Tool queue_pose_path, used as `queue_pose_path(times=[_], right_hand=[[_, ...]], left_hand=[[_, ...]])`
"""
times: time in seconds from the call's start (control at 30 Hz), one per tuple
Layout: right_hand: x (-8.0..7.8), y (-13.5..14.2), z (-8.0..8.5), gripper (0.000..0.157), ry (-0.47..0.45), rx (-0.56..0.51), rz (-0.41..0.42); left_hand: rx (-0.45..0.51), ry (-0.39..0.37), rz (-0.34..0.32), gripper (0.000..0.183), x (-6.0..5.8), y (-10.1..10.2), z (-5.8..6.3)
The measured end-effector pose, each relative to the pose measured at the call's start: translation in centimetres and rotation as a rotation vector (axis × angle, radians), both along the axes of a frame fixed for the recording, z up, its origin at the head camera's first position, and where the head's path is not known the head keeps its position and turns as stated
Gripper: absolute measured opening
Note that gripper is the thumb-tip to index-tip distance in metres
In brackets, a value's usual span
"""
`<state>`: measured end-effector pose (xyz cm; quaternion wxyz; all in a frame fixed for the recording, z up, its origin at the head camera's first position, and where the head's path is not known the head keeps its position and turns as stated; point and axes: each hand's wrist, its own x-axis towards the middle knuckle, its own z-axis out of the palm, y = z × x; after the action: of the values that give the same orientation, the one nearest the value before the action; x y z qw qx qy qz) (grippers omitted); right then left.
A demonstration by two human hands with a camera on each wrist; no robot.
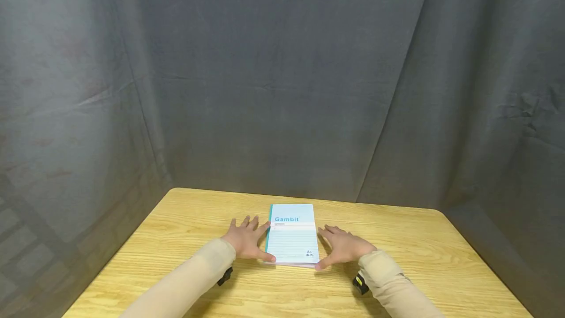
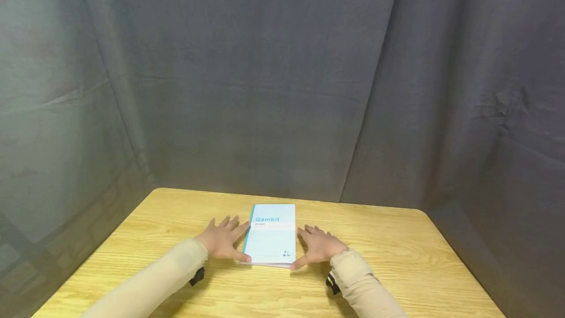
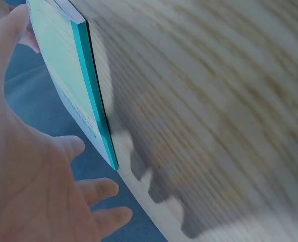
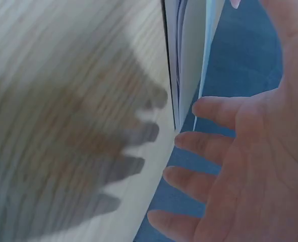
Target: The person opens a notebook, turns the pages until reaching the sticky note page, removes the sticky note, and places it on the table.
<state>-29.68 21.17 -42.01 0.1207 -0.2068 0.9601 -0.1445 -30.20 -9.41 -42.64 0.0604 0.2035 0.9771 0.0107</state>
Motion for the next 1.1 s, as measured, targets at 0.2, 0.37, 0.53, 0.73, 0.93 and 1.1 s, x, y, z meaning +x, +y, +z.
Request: queue_pose_path(times=[0.2,0.37,0.53,0.73,0.93,1.1], right_hand=[[-0.2,0.1,-0.4,0.111,-0.039,0.014,0.033],[-0.1,0.0,-0.6,0.107,-0.059,-0.04,0.052],[-0.1,-0.2,-0.8,0.104,-0.065,-0.064,0.045],[-0.2,-0.2,-1.1,0.102,-0.095,-0.07,0.038],[-0.5,-0.1,-1.2,0.101,-0.102,-0.058,0.035],[-0.6,-0.1,-1.2,0.102,-0.116,-0.068,0.037]], left_hand=[[0.027,-0.108,0.014,0.107,0.1,0.2,0.0],[0.027,-0.149,0.028,0.103,0.2,0.2,-0.2],[0.013,-0.163,0.034,0.1,0.2,0.2,-0.2],[0.013,-0.175,0.04,0.099,0.3,0.2,-0.1],[0.031,-0.184,0.045,0.097,0.4,0.3,0.2],[0.043,-0.2,0.055,0.097,0.5,0.4,0.4]])
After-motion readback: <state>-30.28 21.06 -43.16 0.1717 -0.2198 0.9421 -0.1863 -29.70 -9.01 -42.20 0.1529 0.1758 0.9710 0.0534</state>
